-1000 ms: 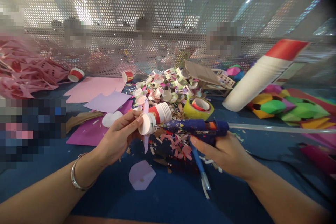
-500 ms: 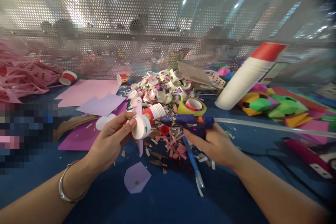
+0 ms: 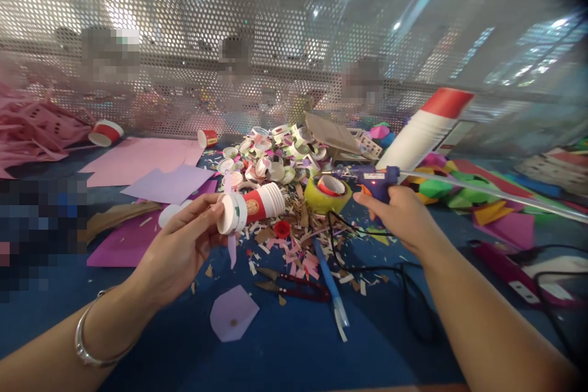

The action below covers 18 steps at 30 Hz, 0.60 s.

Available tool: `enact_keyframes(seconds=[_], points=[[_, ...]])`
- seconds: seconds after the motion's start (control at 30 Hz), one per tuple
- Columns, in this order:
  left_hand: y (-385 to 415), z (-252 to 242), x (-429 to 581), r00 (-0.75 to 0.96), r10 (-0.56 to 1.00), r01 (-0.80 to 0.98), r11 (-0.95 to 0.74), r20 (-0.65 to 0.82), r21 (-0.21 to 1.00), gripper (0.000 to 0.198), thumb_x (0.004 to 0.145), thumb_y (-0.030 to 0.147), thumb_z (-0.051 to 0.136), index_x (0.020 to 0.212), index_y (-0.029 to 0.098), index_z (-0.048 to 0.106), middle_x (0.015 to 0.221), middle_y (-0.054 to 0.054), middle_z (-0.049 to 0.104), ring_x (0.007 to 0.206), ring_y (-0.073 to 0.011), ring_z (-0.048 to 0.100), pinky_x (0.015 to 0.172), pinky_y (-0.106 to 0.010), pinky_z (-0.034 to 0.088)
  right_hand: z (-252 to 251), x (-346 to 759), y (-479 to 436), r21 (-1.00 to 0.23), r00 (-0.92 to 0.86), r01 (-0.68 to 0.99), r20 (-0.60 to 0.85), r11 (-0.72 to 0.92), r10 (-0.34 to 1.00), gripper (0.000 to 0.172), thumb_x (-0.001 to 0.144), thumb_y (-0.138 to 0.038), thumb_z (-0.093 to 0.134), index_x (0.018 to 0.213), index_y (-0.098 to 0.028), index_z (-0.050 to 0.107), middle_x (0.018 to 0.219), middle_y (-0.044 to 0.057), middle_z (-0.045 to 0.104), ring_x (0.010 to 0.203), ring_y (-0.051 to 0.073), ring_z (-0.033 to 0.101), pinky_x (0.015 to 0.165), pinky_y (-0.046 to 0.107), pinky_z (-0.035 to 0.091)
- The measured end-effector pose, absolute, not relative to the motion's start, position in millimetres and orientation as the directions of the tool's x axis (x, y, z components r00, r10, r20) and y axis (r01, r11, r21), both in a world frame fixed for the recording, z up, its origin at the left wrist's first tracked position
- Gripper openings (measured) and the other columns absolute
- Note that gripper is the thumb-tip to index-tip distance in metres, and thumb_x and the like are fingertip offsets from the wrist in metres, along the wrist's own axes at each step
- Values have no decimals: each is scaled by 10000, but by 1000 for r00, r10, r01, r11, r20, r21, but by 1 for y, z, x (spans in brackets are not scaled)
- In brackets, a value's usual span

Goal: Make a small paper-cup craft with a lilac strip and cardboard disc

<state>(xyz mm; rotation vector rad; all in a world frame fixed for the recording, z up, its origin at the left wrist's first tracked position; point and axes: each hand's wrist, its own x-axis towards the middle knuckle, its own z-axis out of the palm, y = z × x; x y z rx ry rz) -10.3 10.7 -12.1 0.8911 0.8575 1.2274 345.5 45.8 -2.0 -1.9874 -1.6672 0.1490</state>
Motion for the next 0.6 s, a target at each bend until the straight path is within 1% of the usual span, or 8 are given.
enact_keyframes(seconds=[0.1,0.17,0.23,0.37,0.53,0.57,0.6], points=[[9,-12,-11,151,987,-393,118,-63,912,103,852,259,728,908,182,690,798,8,618,663,-87,587,580,-150,546,-3,350,48,-438,239,891,229,-119,944,398,780,-532,645,564,-209,559,510,43,614,534,223,595,574,331,410],[8,-12,-11,152,986,-392,117,-61,912,114,846,266,736,909,181,694,784,9,611,647,-80,574,554,-136,532,-3,350,48,-426,227,897,220,-116,949,401,781,-534,650,566,-210,551,502,40,613,518,216,590,559,325,399],[8,-11,-10,152,986,-395,119,-63,911,128,833,274,751,908,185,697,764,14,606,629,-75,564,536,-127,522,-5,350,48,-425,209,900,216,-101,954,418,798,-560,634,587,-209,554,500,35,617,508,209,591,541,315,393],[8,-10,-9,162,985,-390,122,-62,913,140,830,282,752,917,186,700,776,8,623,630,-79,577,535,-131,521,-7,349,47,-431,166,901,223,-56,961,450,835,-631,579,702,-203,625,554,27,658,542,210,619,537,305,405],[8,-10,-9,173,984,-384,114,-51,916,83,872,245,697,911,173,684,764,10,606,630,-79,580,536,-133,521,3,346,38,-387,210,919,306,-80,929,433,817,-626,611,768,-200,661,760,93,725,727,268,661,632,343,429],[8,-10,-9,169,984,-384,113,-50,916,65,876,230,688,901,171,678,758,13,595,627,-77,570,535,-135,522,5,344,35,-364,224,926,328,-96,918,426,817,-629,617,779,-208,663,770,93,726,741,273,659,631,344,422],[8,-10,-10,168,985,-385,111,-48,916,51,878,218,682,891,170,674,752,14,586,625,-77,561,535,-138,524,8,342,33,-309,243,942,369,-129,897,424,820,-637,612,774,-218,659,747,85,718,720,272,649,610,342,407]])
